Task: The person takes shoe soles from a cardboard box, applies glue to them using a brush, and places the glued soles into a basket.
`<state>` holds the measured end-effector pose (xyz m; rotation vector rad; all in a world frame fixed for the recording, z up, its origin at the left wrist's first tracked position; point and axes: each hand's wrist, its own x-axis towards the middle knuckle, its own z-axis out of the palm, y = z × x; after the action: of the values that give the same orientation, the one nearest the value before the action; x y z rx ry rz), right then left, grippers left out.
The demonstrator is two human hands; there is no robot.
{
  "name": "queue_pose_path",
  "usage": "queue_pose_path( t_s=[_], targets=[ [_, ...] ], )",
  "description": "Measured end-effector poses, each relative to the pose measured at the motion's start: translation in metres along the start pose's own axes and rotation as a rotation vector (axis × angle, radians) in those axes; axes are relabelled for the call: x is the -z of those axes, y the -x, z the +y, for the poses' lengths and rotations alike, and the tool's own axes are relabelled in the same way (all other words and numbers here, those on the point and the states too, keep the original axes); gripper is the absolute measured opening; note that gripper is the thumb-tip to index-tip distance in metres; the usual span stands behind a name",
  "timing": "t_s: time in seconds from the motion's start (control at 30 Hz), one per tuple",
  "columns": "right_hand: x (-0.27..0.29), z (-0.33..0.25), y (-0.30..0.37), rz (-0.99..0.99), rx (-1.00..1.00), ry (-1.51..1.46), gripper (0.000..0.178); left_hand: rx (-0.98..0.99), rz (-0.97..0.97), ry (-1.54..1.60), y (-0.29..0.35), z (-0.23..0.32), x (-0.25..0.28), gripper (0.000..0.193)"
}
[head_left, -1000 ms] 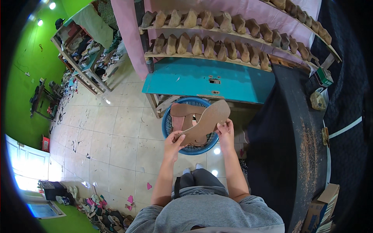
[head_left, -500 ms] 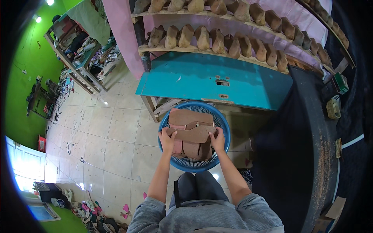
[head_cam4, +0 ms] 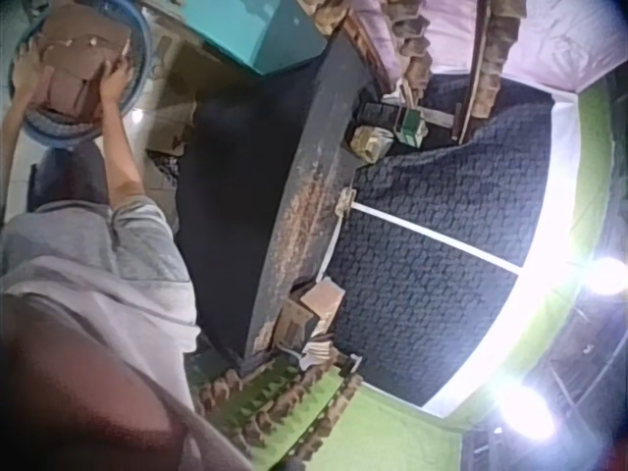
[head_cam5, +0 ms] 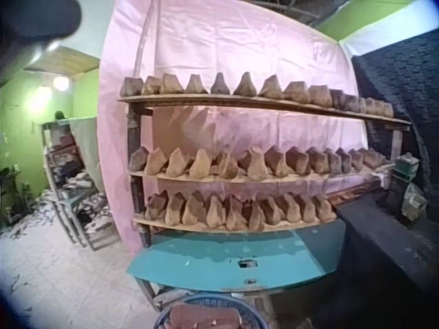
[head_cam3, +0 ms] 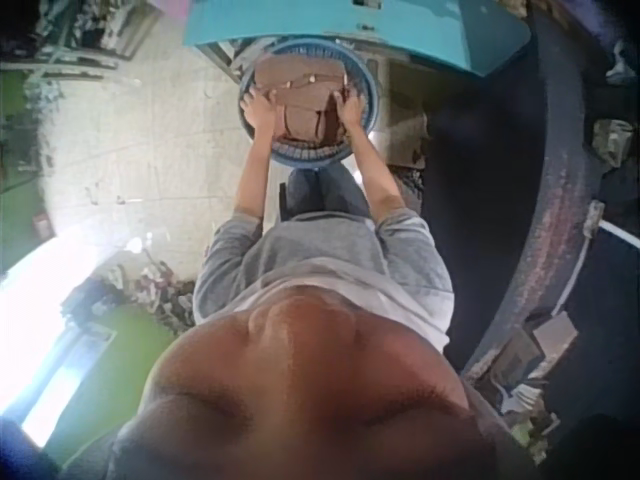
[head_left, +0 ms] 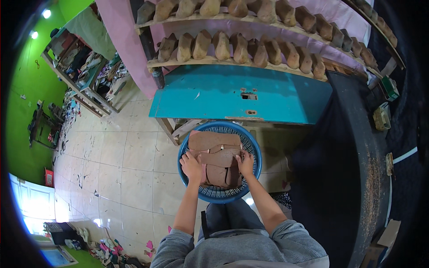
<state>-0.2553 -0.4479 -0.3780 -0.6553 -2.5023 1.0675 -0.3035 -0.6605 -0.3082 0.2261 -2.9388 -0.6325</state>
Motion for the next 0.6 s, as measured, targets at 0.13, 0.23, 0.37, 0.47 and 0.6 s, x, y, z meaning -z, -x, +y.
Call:
queue_pose_path(
  t_s=[0.13, 0.23, 0.37, 0.47, 0.6],
  targets=[
    [0.039, -0.023, 0.011, 0.066, 0.062, -0.088, 0.023, -0.068, 0.027, 0.0, 0.022, 0.019, 0.033, 0.029],
    [0.085, -0.063, 0.025, 0.049, 0.096, -0.153, 0.011, -0.18, 0.07, 0.049, 0.049, 0.041, 0.072, 0.021],
    [0.151, -0.112, 0.038, 0.046, 0.06, -0.276, 0.01, -0.352, 0.107, 0.17, 0.081, 0.073, 0.118, 0.017],
    [0.205, -0.156, 0.051, 0.06, -0.024, -0.362, 0.011, -0.392, 0.108, 0.247, 0.092, 0.093, 0.155, 0.015],
    [0.255, -0.171, 0.066, 0.203, -0.032, -0.35, 0.012, -0.481, 0.078, 0.382, 0.095, 0.125, 0.195, 0.014]
  ],
)
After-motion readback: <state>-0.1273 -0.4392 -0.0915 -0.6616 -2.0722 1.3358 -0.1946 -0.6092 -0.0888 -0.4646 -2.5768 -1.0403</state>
